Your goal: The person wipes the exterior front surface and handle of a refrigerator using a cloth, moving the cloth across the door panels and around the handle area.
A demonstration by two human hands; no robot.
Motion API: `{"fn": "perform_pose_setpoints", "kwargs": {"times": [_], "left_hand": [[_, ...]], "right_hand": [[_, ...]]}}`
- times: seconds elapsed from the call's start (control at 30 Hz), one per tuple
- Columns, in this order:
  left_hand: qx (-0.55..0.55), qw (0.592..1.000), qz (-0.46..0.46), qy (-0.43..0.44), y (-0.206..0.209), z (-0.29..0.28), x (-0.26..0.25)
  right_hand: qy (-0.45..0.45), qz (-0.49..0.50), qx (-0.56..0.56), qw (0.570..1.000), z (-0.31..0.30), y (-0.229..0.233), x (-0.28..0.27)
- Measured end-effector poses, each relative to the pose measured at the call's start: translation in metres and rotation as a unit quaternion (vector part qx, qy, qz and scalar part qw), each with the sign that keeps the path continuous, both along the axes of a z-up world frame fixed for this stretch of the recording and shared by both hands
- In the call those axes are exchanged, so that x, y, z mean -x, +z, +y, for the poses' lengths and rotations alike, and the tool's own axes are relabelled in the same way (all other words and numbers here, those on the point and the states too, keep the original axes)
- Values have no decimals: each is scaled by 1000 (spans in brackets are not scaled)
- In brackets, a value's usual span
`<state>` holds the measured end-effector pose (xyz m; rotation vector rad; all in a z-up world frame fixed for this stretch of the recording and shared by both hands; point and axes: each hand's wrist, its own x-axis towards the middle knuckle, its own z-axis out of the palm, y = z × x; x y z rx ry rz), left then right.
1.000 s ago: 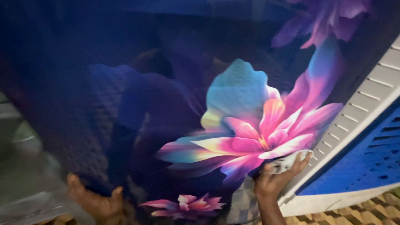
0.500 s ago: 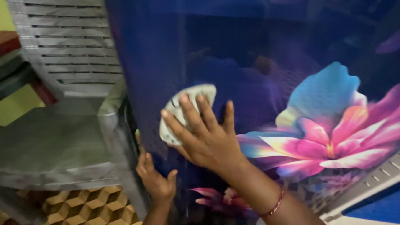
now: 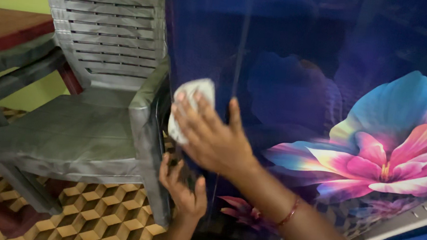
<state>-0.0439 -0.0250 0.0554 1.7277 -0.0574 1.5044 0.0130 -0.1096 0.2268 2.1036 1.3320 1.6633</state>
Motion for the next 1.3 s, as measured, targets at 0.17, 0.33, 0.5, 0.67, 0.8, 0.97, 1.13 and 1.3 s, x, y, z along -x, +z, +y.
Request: {"fn": "perform_pose_setpoints", "kwargs": {"times": [0.17, 0.33, 0.5, 0.67, 0.8, 0.97, 1.13, 1.3], "left_hand": [[-75, 992, -15, -100, 56, 8, 2], [-88, 990, 54, -96, 80, 16, 8], [-174, 972, 132, 85, 93, 12, 4], [-217, 967, 16, 130, 139, 31, -32], [-165, 979, -21, 116, 147, 26, -43], [-86, 991, -17, 99, 61, 24, -50], [88, 995, 12, 46, -92, 16, -56], [182, 974, 86, 102, -159, 0, -56]], "right_hand": [[-25, -59, 36, 997, -5, -42, -1], [155, 168, -2, 974, -38, -56, -6], [2, 114, -166, 979, -142, -66, -9], [-118, 50, -178, 976, -236, -80, -33], [-130, 33, -174, 975, -248, -94, -48], [-139, 42, -168, 975, -254, -100, -50], [-136, 32, -172, 975, -253, -100, -54], [-148, 49, -170, 973, -255, -99, -47]]}}
